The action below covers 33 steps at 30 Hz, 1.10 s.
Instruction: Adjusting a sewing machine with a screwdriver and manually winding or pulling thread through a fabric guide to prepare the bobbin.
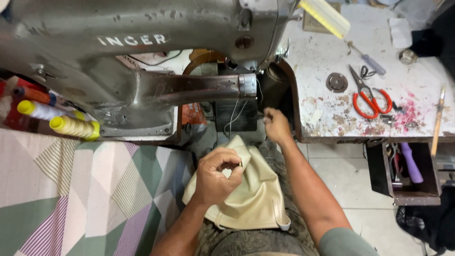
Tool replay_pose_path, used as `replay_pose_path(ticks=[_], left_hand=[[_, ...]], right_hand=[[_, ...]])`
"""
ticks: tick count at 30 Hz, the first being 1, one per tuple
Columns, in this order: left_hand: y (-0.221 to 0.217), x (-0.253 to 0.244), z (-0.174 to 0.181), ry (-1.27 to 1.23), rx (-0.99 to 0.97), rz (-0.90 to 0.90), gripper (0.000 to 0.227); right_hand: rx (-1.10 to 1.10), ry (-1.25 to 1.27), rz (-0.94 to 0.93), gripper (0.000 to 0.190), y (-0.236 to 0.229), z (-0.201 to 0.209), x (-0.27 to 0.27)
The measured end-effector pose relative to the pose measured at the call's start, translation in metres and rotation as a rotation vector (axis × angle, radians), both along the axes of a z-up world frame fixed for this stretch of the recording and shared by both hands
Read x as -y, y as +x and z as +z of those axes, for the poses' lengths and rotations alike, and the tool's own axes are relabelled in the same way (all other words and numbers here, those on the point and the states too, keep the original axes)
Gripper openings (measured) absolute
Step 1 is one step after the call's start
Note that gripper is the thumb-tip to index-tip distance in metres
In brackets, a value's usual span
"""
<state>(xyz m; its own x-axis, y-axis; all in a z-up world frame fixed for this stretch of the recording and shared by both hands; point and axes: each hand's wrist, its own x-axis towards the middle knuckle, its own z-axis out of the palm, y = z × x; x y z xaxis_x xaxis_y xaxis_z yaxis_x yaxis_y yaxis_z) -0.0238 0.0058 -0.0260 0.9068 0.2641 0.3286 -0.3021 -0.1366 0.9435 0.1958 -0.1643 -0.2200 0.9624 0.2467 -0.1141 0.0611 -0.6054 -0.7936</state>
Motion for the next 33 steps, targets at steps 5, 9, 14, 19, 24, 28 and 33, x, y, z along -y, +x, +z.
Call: replay_pose_path(ticks=[5, 9, 14, 19, 24, 28, 33], left_hand=[[0.0, 0.007, 0.005, 0.005, -0.001, 0.009, 0.016], [-0.003, 0.006, 0.011, -0.017, 0.0, -0.003, 0.016], [-0.003, 0.005, 0.003, -0.016, 0.005, 0.012, 0.018], [-0.002, -0.001, -0.002, -0.02, 0.025, -0.007, 0.017], [0.005, -0.004, -0.003, 0.033, 0.056, 0.011, 0.015], [0.012, 0.002, 0.008, 0.102, 0.068, 0.071, 0.015], [0.019, 0.017, 0.015, -0.066, 0.113, -0.005, 0.018]], right_hand=[[0.437, 0.478, -0.015, 0.019, -0.012, 0.164, -0.032], [0.502, 0.479, 0.028, 0.005, -0.002, 0.183, -0.048], [0.664, 0.425, 0.022, 0.009, -0.001, 0.16, -0.041], [0.472, 0.064, -0.096, 0.006, 0.008, -0.044, 0.002], [-0.265, -0.541, 0.113, 0.033, 0.01, -0.124, 0.033], [0.018, -0.349, 0.256, 0.043, -0.081, 0.069, 0.006], [-0.145, 1.209, 0.558, 0.089, -0.13, 0.153, -0.007]])
